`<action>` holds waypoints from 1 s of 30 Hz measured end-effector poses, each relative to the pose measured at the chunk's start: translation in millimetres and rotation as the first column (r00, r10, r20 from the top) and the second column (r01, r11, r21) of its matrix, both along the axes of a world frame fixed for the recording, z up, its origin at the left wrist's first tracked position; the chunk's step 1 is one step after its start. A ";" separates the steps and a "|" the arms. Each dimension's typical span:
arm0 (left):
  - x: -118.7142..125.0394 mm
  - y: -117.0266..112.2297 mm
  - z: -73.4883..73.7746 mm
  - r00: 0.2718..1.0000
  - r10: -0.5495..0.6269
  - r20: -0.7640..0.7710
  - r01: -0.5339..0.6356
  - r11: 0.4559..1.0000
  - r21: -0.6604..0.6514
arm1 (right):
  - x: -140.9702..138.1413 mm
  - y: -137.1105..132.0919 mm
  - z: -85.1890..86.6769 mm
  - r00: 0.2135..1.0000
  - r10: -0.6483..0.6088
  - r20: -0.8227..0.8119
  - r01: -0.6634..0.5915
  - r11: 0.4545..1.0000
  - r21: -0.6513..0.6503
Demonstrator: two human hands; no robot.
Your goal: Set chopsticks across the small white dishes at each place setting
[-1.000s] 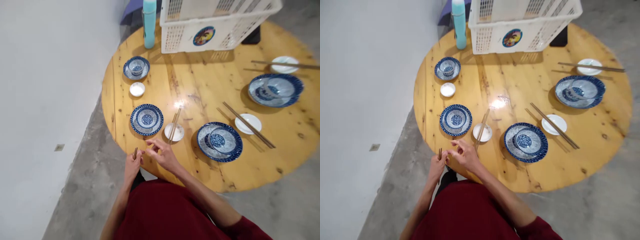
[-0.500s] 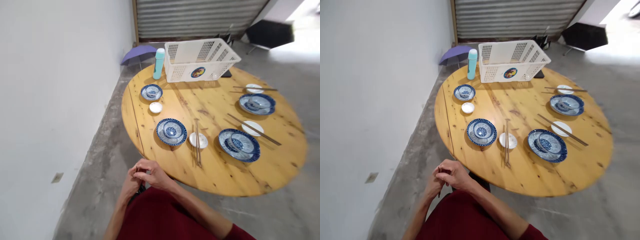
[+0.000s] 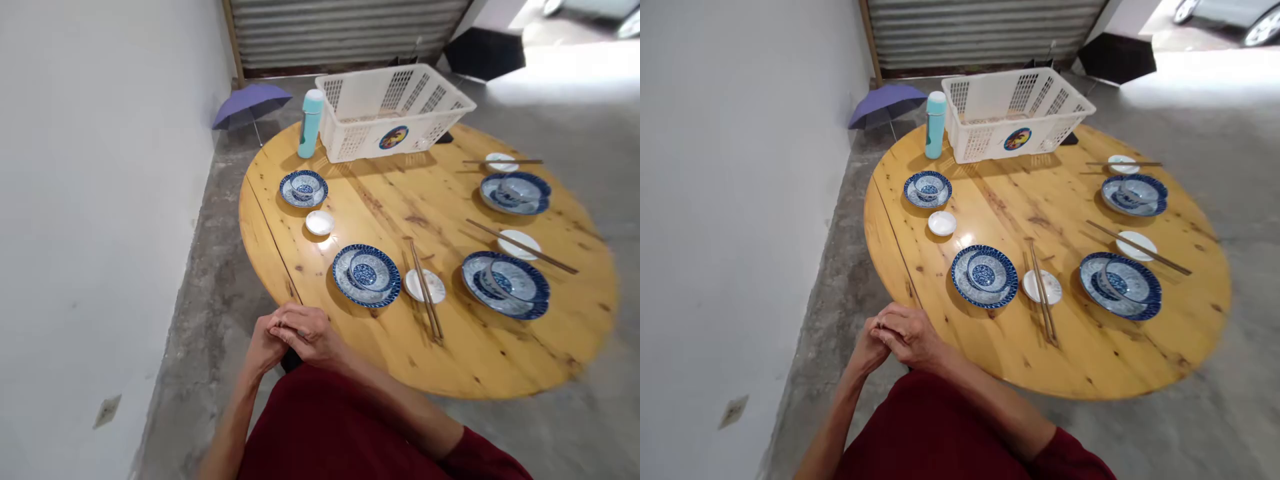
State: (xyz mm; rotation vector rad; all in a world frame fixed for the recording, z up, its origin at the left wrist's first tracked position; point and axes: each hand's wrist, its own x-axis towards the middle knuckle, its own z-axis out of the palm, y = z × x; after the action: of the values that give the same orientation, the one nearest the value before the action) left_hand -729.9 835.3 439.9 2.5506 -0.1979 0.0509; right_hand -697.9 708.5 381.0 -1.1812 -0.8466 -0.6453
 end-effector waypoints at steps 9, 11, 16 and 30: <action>116.9 40.9 72.7 0.972 -0.044 0.230 -0.006 0.977 0.214 | 107.3 -59.3 35.5 0.620 -0.374 -0.690 0.560 0.827 0.055; 135.0 48.6 80.5 0.969 0.018 0.246 -0.062 0.983 0.173 | 123.9 -65.3 32.9 0.549 -0.378 -0.746 0.594 0.804 0.029; 169.8 50.4 82.6 0.989 0.013 0.151 -0.034 0.990 0.140 | 145.5 -57.0 36.9 0.526 -0.350 -0.775 0.556 0.831 0.003; 288.8 45.8 56.5 0.886 -0.382 -0.264 0.453 0.836 0.310 | 181.2 -6.7 102.4 0.538 -0.557 -0.633 0.618 0.771 -0.152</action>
State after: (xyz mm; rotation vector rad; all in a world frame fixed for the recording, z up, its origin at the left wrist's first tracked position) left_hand -441.0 881.0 496.4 2.7904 -0.7517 -0.4421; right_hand -516.7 701.8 483.4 -1.4877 0.2230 -0.7282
